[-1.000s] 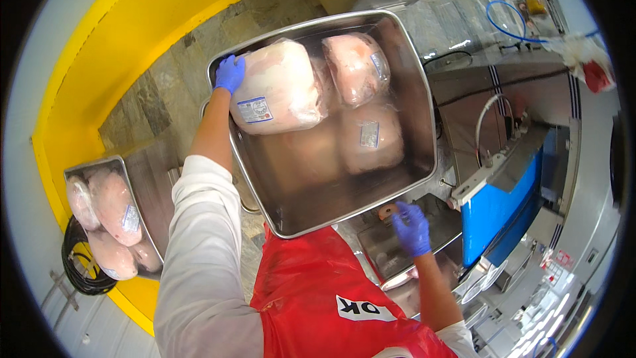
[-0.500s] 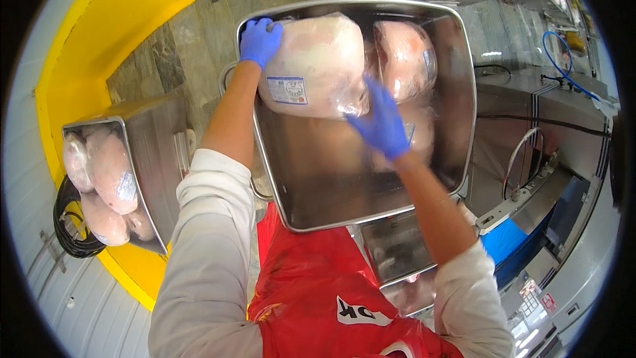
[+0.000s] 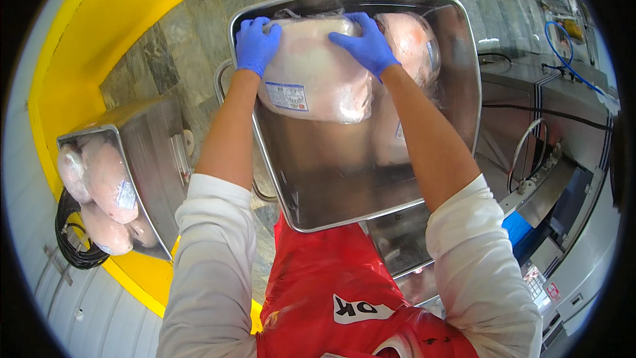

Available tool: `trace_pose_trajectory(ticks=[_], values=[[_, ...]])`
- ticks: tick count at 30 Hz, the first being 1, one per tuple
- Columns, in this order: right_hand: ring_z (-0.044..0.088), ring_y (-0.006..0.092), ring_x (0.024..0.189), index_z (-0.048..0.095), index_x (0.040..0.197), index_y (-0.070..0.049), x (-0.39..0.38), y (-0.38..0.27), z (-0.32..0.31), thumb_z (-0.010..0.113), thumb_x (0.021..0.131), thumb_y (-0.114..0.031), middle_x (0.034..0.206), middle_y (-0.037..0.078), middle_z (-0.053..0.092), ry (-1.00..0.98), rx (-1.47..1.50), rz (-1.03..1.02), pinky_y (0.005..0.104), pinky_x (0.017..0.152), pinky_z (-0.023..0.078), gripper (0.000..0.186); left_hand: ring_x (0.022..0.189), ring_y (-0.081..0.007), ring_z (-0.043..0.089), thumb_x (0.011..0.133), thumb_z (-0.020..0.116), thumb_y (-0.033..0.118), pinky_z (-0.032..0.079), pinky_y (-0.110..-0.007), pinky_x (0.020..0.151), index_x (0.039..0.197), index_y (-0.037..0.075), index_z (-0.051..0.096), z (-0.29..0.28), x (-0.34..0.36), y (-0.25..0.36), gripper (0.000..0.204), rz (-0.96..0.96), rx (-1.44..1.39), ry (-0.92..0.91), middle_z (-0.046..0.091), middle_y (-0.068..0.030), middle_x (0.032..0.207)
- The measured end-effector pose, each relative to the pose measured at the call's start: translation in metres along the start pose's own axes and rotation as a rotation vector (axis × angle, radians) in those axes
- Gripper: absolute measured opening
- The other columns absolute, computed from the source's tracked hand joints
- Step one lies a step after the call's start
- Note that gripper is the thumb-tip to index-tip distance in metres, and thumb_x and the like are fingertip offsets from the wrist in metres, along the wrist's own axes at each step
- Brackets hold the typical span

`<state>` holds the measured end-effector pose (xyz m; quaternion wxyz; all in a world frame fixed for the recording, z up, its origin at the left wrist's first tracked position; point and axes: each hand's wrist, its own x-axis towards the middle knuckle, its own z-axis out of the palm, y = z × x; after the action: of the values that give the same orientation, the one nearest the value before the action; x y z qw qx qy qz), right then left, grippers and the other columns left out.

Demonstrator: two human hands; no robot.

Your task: The person removes a large piece of pork from a plastic bag and places it on a blue cutting board. Using a knife, they trim fat and connective tissue from the meat, placing the trimmed pieces into a metal tray. The person then retrieves another piece of pork from a bin and repeats the trimming process.

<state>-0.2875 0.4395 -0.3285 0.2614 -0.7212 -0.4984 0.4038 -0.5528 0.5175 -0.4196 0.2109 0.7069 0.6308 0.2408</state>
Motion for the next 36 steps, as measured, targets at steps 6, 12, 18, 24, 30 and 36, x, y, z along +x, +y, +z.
trace_pose_trajectory(ticks=[6,12,18,24,30,36], values=[[0.059,0.0278,0.131,0.061,0.143,-0.003,-0.023,0.065,-0.015,0.073,0.099,-0.045,0.139,0.018,0.065,-0.078,0.653,0.093,0.0388,0.114,0.044,0.062,0.102,-0.0461,0.067,0.089,0.072,0.038,0.053,-0.055,0.099,0.101,0.011,0.075,-0.005,-0.012,0.001,0.030,0.030,0.006,-0.004,0.069,-0.0230,0.113],[0.053,0.0315,0.142,0.052,0.158,-0.009,-0.113,0.162,0.040,0.065,0.098,-0.063,0.155,0.019,0.056,0.075,0.665,0.940,0.0445,0.117,0.041,0.082,0.100,-0.0434,0.068,0.090,0.073,0.038,0.054,-0.051,0.096,0.091,0.010,0.073,-0.023,0.005,0.008,0.028,-0.099,0.103,-0.213,0.072,-0.0217,0.106],[0.055,0.0325,0.141,0.055,0.156,-0.019,-0.146,0.179,0.065,0.051,0.106,-0.060,0.155,0.010,0.059,-0.144,1.486,0.900,0.0626,0.114,0.043,0.065,0.106,-0.0332,0.070,0.097,0.069,0.041,0.055,-0.043,0.096,0.108,0.005,0.074,0.001,0.020,0.006,0.038,-0.050,0.222,-0.327,0.076,-0.0186,0.115],[0.066,0.0306,0.122,0.066,0.140,-0.006,-0.126,0.220,0.094,0.051,0.109,-0.039,0.137,0.014,0.070,-0.067,1.628,0.757,0.0458,0.106,0.052,0.048,0.120,-0.0439,0.066,0.096,0.059,0.048,0.051,-0.048,0.107,0.114,0.012,0.074,0.007,0.031,-0.013,0.043,-0.164,0.081,-0.671,0.071,-0.0217,0.128],[0.071,0.0326,0.104,0.074,0.115,-0.002,-0.123,0.270,0.125,0.049,0.104,-0.023,0.115,0.018,0.076,0.088,1.471,0.988,0.0468,0.096,0.056,0.035,0.121,-0.0460,0.065,0.093,0.064,0.052,0.050,-0.051,0.108,0.112,0.021,0.076,-0.016,-0.011,0.009,0.039,-0.077,0.212,-0.662,0.072,-0.0211,0.127],[0.073,0.0351,0.097,0.075,0.104,-0.001,-0.161,0.288,0.123,0.051,0.101,-0.020,0.107,0.019,0.077,0.339,1.402,1.117,0.0470,0.093,0.059,0.031,0.115,-0.0376,0.065,0.087,0.080,0.042,0.048,-0.050,0.101,0.113,0.014,0.073,-0.040,-0.085,0.035,0.039,0.135,0.208,-0.489,0.071,-0.0164,0.118]])
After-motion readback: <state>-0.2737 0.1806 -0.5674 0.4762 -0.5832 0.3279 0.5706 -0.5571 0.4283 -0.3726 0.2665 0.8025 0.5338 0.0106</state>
